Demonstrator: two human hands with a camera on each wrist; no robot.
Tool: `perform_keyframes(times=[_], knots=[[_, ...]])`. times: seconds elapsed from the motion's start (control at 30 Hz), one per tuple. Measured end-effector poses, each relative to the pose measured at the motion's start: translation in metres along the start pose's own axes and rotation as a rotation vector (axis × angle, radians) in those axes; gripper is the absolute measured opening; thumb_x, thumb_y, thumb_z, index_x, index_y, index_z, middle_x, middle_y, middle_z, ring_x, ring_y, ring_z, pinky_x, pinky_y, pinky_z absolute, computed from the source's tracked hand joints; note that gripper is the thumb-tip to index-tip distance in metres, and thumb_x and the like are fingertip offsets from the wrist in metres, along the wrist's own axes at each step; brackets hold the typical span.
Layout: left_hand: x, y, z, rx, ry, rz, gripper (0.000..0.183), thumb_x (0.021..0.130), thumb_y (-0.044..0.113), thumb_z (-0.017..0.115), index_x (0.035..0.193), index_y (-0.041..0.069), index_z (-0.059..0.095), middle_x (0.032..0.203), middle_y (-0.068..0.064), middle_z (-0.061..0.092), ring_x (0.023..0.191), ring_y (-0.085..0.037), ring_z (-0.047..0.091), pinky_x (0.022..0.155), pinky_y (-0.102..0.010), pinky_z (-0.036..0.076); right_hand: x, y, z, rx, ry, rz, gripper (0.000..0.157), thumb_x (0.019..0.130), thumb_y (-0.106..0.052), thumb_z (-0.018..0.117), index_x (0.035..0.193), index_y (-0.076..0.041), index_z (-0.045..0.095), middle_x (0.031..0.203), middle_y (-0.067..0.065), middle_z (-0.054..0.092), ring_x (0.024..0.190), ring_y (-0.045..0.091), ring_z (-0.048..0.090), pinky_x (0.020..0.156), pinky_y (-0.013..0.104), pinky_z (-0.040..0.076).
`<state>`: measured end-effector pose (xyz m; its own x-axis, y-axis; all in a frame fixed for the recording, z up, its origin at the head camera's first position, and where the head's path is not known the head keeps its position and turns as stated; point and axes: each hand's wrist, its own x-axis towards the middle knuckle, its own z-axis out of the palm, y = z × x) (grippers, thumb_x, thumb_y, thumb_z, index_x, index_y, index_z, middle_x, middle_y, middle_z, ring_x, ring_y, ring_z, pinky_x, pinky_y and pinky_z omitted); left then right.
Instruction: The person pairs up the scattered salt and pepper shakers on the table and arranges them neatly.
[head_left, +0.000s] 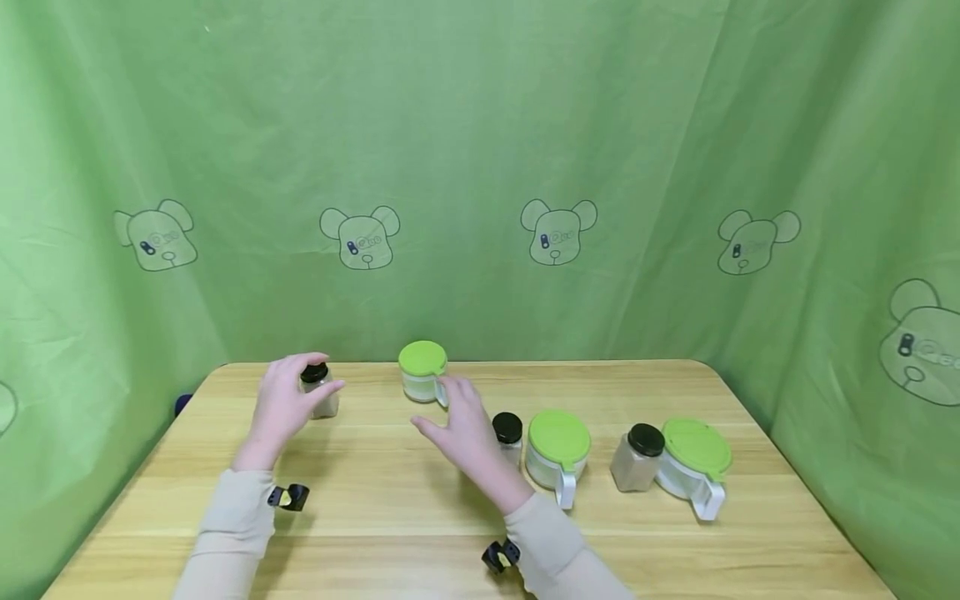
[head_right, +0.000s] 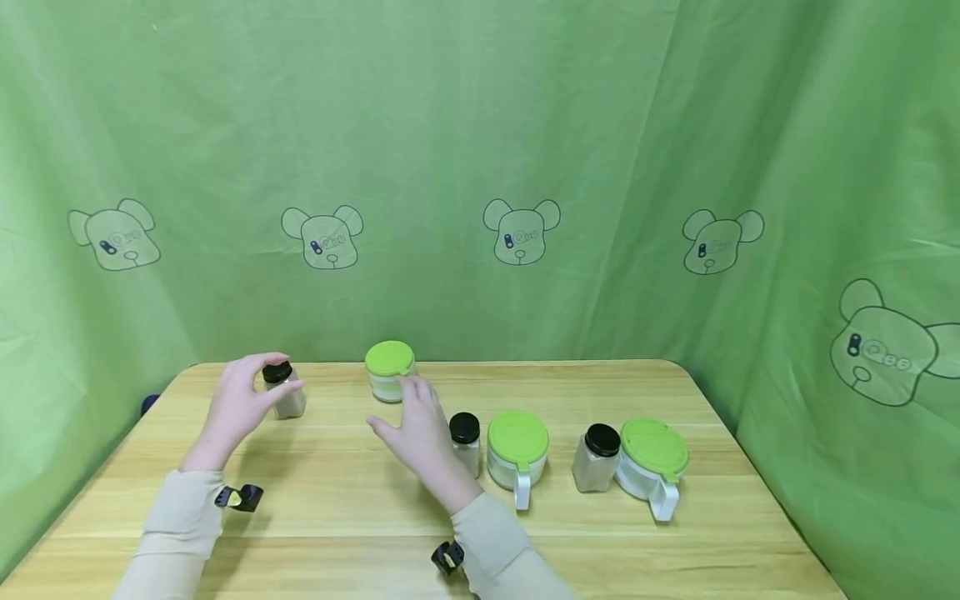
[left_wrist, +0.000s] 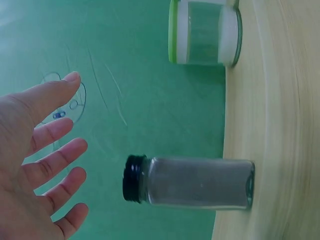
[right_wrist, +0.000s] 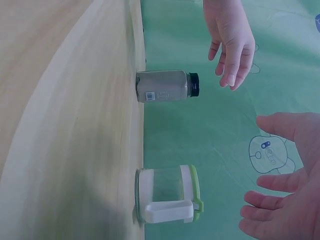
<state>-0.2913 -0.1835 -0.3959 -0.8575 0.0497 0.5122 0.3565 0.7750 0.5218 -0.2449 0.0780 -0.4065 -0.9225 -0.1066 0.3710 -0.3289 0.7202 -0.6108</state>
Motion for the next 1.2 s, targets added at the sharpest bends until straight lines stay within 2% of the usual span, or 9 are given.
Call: perform_keyframes(times=[0.17, 0.37, 0.57, 0.9, 1.2], knots=[[0.000, -0.008, -0.001, -0.005, 0.011, -0.022, 0.054, 0.072, 0.035, 0.073, 0.116, 0.009, 0.056, 0.119, -0.016, 0.057, 0.110, -0.034, 0.044, 0.095, -0.052, 0.026, 0.006, -0.003, 0.006, -0.009, -0.010, -0.004, 0.070, 0.075, -0.045, 0.066, 0.130, -0.008, 0.042, 0.129, 0.011, 0.044, 0.117, 0.025, 0.045, 0.098, 0.040, 0.040], [0.000, -0.023, -0.001, 0.002, 0.024, -0.069, 0.060, 0.072, 0.034, 0.073, 0.122, 0.009, 0.052, 0.123, -0.016, 0.054, 0.111, -0.036, 0.042, 0.093, -0.052, 0.029, 0.015, -0.007, 0.011, 0.017, -0.014, 0.033, 0.071, 0.075, -0.044, 0.066, 0.131, -0.009, 0.040, 0.132, 0.011, 0.042, 0.119, 0.027, 0.044, 0.099, 0.042, 0.039], [-0.001, -0.039, 0.000, 0.005, 0.045, -0.106, 0.062, 0.071, 0.035, 0.073, 0.123, 0.009, 0.051, 0.123, -0.017, 0.052, 0.115, -0.038, 0.039, 0.096, -0.054, 0.025, 0.027, -0.009, 0.021, 0.022, -0.004, 0.060, 0.073, 0.075, -0.045, 0.066, 0.133, -0.010, 0.038, 0.132, 0.011, 0.041, 0.118, 0.027, 0.045, 0.096, 0.044, 0.042], [-0.002, -0.053, 0.003, -0.095, -0.002, -0.229, 0.073, 0.072, 0.039, 0.072, 0.131, 0.008, 0.042, 0.128, -0.020, 0.047, 0.120, -0.041, 0.033, 0.099, -0.057, 0.023, 0.046, 0.001, 0.035, 0.006, 0.046, 0.083, 0.073, 0.073, -0.041, 0.069, 0.132, -0.009, 0.039, 0.131, 0.011, 0.040, 0.118, 0.027, 0.044, 0.095, 0.044, 0.042], [-0.003, -0.066, 0.013, -0.165, -0.052, -0.266, 0.076, 0.073, 0.040, 0.071, 0.132, 0.005, 0.040, 0.131, -0.022, 0.045, 0.120, -0.039, 0.039, 0.100, -0.055, 0.027, 0.062, 0.008, 0.042, 0.052, 0.092, 0.156, 0.077, 0.070, -0.036, 0.073, 0.132, -0.008, 0.038, 0.130, 0.014, 0.037, 0.118, 0.029, 0.040, 0.094, 0.045, 0.042]])
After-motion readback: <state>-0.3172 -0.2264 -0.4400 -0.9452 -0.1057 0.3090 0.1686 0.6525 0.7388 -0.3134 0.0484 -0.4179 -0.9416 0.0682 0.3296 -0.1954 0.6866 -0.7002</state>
